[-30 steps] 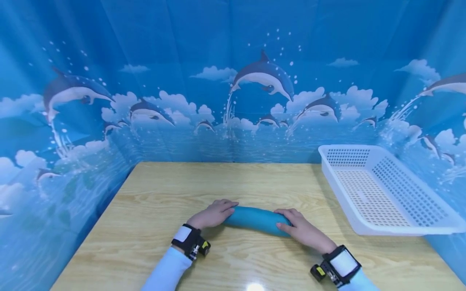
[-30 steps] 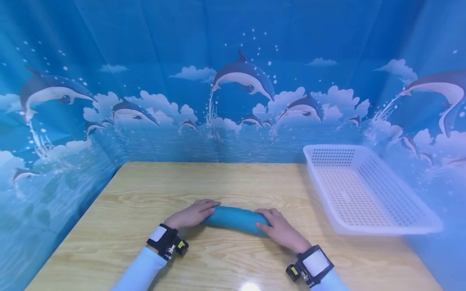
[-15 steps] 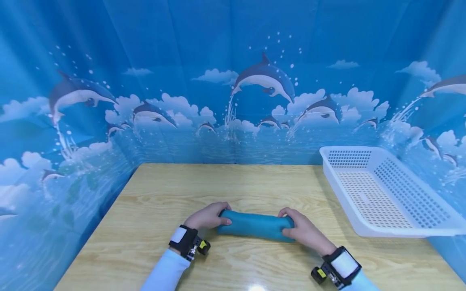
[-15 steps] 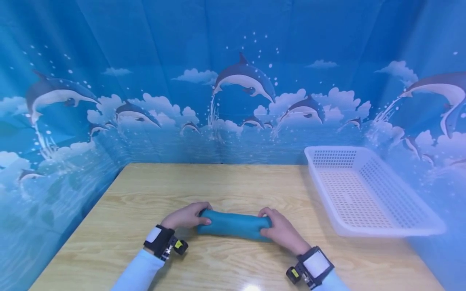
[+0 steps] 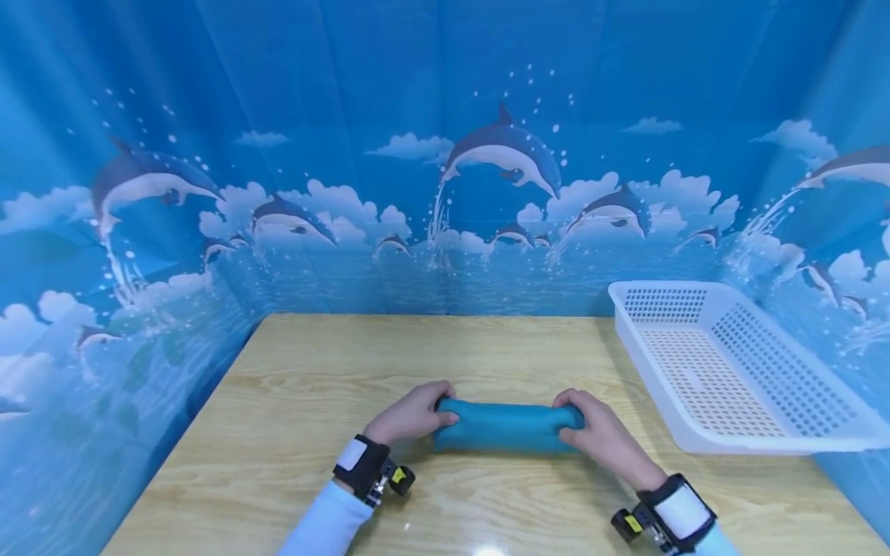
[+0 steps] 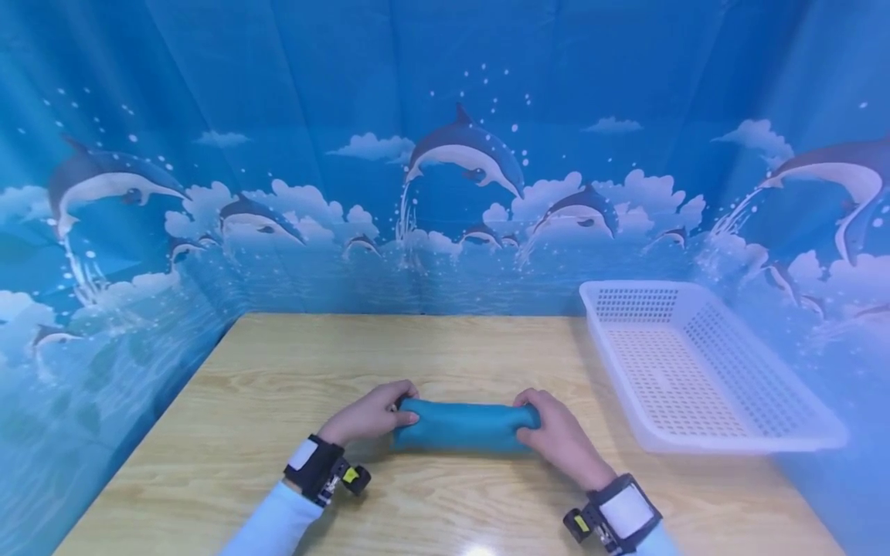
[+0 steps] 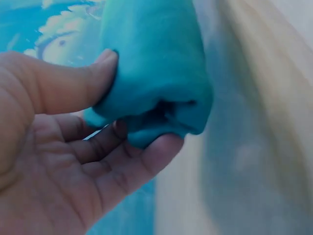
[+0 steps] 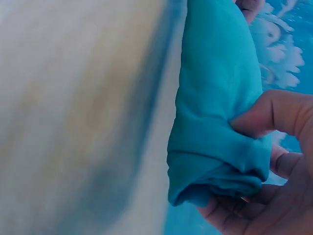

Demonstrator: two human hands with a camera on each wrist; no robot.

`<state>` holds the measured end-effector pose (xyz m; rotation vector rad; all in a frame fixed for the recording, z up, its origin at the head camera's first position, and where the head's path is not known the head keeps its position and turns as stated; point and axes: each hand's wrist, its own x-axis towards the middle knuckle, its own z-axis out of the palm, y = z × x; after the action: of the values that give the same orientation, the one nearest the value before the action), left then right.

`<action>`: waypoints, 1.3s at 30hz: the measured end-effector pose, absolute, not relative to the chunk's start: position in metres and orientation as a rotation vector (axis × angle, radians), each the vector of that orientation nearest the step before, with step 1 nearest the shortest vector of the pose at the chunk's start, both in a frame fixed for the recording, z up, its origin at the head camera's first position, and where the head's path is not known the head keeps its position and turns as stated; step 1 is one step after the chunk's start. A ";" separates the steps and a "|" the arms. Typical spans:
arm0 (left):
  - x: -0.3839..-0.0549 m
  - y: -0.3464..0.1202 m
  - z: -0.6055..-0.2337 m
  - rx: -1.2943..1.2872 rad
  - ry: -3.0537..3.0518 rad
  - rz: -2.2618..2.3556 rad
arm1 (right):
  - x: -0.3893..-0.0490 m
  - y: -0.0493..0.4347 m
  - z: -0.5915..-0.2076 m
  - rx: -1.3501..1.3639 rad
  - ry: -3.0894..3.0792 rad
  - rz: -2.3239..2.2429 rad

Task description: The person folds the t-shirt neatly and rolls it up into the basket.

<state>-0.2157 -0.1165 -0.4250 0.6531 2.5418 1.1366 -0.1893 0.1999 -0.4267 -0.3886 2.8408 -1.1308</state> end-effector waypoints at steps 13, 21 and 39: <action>-0.223 0.005 -0.340 1.026 2.740 1.052 | -0.180 0.321 -0.346 -0.291 3.141 -0.947; -0.219 0.101 -0.329 1.143 2.865 1.044 | -0.212 0.470 -0.400 -0.024 3.284 -0.803; -0.206 0.196 -0.366 1.175 3.068 1.113 | -0.220 0.595 -0.461 0.204 3.517 -0.863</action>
<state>-0.2060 0.1956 -0.3661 1.1748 3.0682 1.1130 -0.2196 0.5951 -0.4607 0.2040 3.5170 -0.8633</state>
